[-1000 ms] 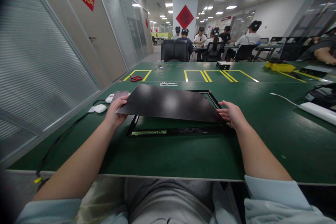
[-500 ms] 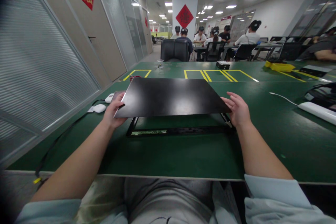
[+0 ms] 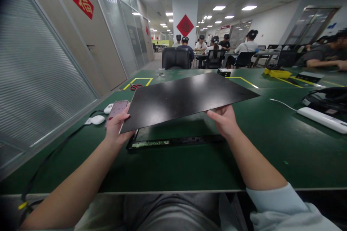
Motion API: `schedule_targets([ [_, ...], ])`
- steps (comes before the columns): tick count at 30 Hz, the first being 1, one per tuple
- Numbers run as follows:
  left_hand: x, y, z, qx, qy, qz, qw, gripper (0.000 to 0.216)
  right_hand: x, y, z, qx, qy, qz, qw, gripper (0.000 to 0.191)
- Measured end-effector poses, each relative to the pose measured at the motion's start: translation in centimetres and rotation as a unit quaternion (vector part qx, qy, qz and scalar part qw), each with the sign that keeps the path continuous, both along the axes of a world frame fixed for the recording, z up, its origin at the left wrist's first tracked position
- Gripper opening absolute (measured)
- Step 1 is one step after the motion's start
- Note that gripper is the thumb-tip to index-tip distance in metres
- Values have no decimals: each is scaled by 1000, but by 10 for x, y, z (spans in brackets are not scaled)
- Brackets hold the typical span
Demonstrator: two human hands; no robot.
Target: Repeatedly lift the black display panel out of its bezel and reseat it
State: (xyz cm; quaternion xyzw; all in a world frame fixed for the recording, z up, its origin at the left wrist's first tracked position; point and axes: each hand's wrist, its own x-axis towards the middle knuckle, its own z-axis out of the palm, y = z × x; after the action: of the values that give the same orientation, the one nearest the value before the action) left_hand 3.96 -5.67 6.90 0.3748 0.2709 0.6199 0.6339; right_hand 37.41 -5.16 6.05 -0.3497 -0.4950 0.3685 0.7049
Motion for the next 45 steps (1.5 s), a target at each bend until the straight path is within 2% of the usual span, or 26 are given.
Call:
schedule_targets([
  [7, -1, 1, -2, 15, 5, -4, 1000, 75, -21, 2, -18, 13, -34, 34, 999, 98],
  [18, 4, 1, -5, 3, 13, -3, 1000, 74, -34, -4, -17, 25, -54, 9, 998, 101],
  [24, 4, 2, -7, 0, 11, -4, 1000, 76, -34, -2, -20, 13, -46, 7, 999, 100],
  [38, 0, 2, -4, 13, 0, 7, 1000, 77, -23, 5, -27, -8, -46, 88, 995, 113],
  [42, -2, 4, -7, 28, 7, 0, 1000, 79, -23, 5, -27, -13, -62, 93, 994, 104],
  [45, -4, 5, -8, 42, 13, -13, 999, 82, -24, 1, -23, -36, -72, 105, 991, 81],
])
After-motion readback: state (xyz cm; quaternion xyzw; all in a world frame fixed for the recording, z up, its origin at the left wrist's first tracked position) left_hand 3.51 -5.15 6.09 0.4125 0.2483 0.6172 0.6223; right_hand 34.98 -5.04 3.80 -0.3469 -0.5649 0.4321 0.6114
